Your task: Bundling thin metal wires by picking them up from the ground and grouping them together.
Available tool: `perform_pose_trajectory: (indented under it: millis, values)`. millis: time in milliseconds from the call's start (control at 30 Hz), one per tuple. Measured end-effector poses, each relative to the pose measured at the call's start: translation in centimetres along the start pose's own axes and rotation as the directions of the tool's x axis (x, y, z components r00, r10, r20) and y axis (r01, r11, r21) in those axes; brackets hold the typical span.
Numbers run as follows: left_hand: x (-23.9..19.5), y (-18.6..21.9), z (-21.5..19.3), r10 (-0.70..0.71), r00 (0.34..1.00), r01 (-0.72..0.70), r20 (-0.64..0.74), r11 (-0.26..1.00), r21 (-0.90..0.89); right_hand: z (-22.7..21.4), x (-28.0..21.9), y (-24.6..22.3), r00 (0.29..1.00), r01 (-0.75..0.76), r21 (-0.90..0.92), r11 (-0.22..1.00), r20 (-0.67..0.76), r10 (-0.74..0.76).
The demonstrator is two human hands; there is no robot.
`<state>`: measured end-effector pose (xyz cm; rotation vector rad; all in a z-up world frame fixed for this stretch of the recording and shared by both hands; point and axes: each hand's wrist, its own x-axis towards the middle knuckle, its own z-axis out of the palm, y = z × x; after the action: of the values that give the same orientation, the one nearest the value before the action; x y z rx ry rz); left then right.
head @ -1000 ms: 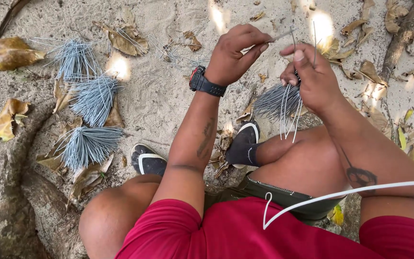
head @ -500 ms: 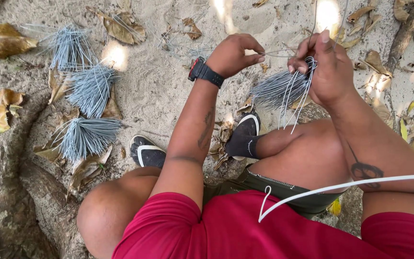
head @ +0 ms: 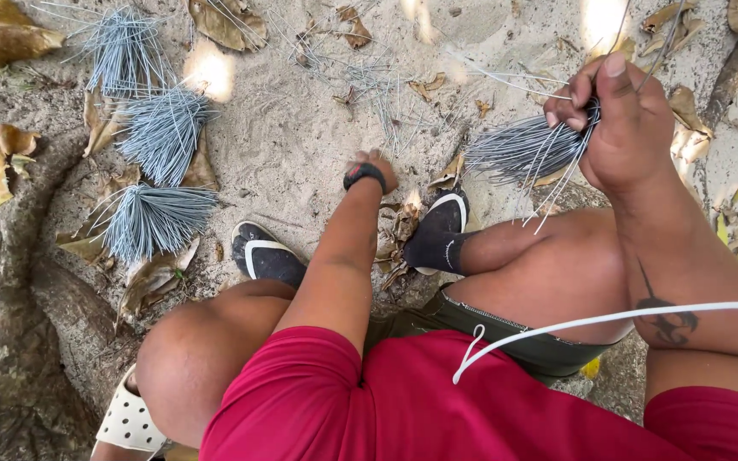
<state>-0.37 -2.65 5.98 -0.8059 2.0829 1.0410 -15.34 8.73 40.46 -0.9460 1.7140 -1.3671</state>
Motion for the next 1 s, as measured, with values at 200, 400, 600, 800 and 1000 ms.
perform_pose_trajectory:
  millis: [200, 400, 600, 800, 1000]
  values:
    - [0.1, 0.3, 1.6, -0.019, 1.000, 0.022, -0.019, 0.988, 0.153, 0.0, 0.1, -0.3, 1.000, 0.003, -0.002, 1.000, 0.005, -0.003]
    - [4.1, -1.2, 1.7, -0.138, 0.970, 0.110, -0.202, 0.983, -0.146, -0.1, -0.2, -0.1, 1.000, 0.000, 0.023, 1.000, 0.021, 0.000]
    - [5.1, -3.7, -1.5, -0.161, 0.953, -0.003, -0.257, 0.843, -0.538, 0.0, -0.2, 0.2, 1.000, 0.001, 0.003, 1.000, 0.016, -0.001]
    - [8.0, -5.8, -3.3, -0.018, 0.978, -0.183, -0.207, 0.400, -0.898, 0.5, 0.0, 0.1, 0.999, -0.020, 0.021, 1.000, 0.031, 0.019]
    - [1.7, -4.3, -7.6, 0.146, 0.962, -0.255, -0.230, 0.193, -0.947, 0.5, -0.2, -0.1, 1.000, -0.029, 0.030, 0.999, 0.008, 0.029]
